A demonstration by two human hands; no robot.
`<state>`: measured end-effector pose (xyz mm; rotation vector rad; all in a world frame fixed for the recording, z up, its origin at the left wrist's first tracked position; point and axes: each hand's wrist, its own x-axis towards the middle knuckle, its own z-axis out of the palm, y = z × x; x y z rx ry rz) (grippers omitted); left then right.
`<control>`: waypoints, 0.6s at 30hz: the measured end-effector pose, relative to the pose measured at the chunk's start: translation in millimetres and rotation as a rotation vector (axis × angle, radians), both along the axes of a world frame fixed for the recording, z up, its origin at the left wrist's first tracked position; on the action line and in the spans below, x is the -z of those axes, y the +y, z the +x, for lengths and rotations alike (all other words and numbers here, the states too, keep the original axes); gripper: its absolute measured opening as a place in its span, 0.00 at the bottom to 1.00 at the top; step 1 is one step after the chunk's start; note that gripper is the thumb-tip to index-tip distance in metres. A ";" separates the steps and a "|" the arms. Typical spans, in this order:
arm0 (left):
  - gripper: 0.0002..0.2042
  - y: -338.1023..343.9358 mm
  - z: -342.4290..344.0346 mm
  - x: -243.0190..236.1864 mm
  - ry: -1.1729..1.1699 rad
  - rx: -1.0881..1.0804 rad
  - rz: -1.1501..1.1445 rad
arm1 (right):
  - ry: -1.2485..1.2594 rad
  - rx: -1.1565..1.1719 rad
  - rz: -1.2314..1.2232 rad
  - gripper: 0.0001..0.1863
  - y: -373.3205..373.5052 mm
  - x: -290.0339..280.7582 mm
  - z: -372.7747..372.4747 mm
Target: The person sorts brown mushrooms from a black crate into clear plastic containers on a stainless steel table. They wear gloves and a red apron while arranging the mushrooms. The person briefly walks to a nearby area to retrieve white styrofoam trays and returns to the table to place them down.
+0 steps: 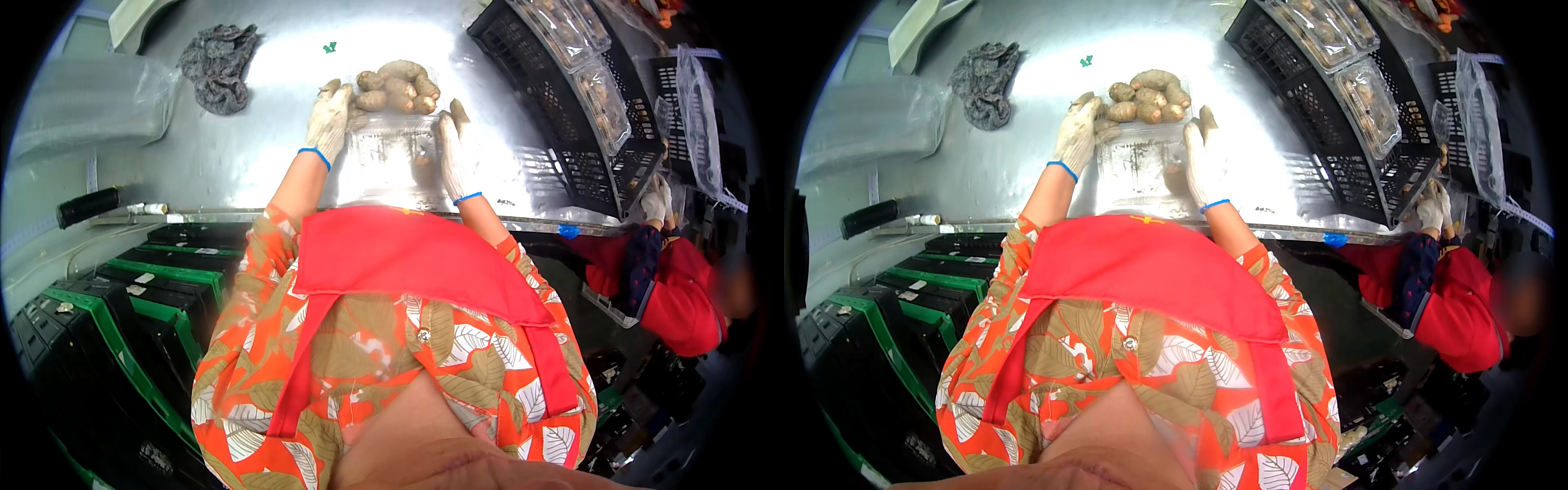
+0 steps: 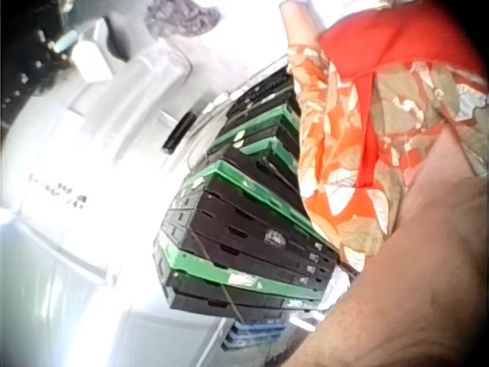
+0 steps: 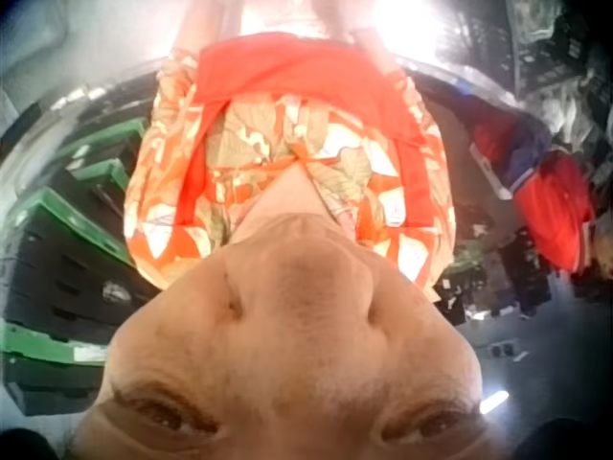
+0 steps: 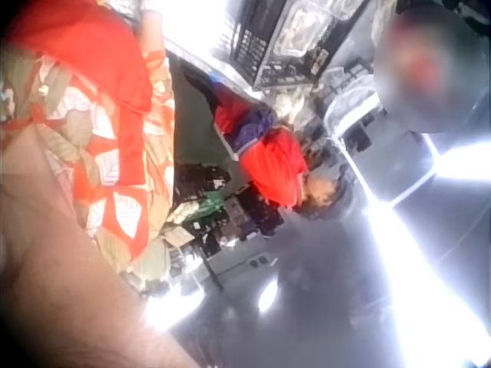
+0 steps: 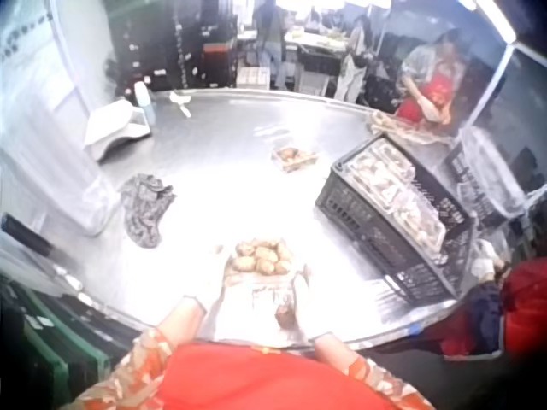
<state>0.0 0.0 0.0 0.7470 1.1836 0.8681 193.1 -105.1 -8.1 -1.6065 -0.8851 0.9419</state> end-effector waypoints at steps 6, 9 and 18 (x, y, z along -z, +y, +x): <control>0.19 24.0 26.7 18.8 0.324 0.010 0.139 | 0.165 0.069 -0.121 0.30 48.0 14.2 23.8; 0.20 16.8 26.0 25.4 0.546 -0.043 0.341 | 0.523 0.098 -0.184 0.32 60.2 18.0 31.4; 0.14 2.3 28.0 3.6 0.078 -0.156 0.439 | 0.598 0.087 0.034 0.36 48.4 -13.9 15.9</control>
